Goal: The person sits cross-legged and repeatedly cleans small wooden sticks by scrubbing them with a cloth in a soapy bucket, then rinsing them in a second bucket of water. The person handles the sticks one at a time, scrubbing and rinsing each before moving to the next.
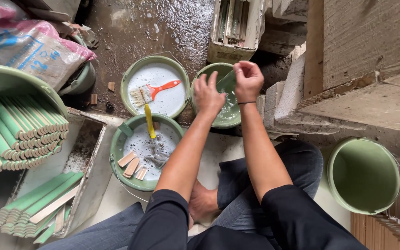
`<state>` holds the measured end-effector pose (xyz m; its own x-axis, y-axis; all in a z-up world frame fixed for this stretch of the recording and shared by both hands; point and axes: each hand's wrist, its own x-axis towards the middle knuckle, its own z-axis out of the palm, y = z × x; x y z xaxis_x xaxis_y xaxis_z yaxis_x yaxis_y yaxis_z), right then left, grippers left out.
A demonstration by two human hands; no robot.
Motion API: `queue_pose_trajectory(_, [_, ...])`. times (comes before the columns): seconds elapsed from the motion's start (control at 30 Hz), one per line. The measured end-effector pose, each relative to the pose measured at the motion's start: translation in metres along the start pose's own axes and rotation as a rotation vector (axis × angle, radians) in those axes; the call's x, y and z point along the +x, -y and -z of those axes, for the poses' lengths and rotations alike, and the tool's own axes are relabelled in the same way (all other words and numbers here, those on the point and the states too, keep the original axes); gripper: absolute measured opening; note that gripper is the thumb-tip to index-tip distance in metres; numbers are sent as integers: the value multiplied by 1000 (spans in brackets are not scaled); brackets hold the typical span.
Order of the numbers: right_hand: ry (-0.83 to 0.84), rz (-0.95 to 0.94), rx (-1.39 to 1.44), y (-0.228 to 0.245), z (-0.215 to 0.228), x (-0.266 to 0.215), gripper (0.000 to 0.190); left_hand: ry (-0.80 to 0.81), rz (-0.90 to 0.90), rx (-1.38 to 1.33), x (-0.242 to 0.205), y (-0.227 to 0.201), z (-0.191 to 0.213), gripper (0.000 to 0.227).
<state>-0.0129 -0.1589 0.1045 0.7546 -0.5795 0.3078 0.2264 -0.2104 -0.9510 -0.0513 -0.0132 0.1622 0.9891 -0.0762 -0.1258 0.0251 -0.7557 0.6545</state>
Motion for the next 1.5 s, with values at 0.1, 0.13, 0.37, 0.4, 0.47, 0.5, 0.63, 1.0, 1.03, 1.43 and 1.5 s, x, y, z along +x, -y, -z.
queue_pose_trajectory(0.1, [132, -19, -57, 26, -15, -19, 13, 32, -180, -227, 48, 50, -94, 55])
queue_pose_trajectory(0.13, [133, -20, -62, 16, -17, -21, 13, 34, -179, -230, 48, 53, -90, 55])
queue_pose_trajectory(0.37, [-63, -757, -166, -194, -10, -28, 25, 36, -69, -219, 52, 90, -88, 27])
queue_pose_trajectory(0.4, [-169, -962, -338, -227, -3, -33, 35, 40, -65, -239, 51, 95, -90, 28])
queue_pose_trajectory(0.47, [-193, -1082, -207, -300, 18, -39, 45, 102, -15, -250, 44, 93, -77, 27])
queue_pose_trajectory(0.5, [-221, -1194, -67, -335, 27, -40, 56, 162, 27, -259, 41, 91, -69, 27])
queue_pose_trajectory(0.63, [-20, -1453, 472, -169, -5, -15, 31, 156, 13, -160, 46, 102, -82, 17])
queue_pose_trajectory(1.0, [509, -788, 97, 28, -15, 5, 30, 252, -50, -282, 42, 83, -45, 33])
queue_pose_trajectory(1.03, [513, -785, 97, -16, -10, 5, 30, 247, -50, -282, 45, 86, -50, 33])
queue_pose_trajectory(1.43, [93, -1387, 336, -164, 3, -19, 35, 209, 69, -309, 52, 99, -59, 27])
queue_pose_trajectory(1.5, [488, -1223, 562, -103, 0, -2, 33, 225, 113, -320, 47, 93, -52, 27])
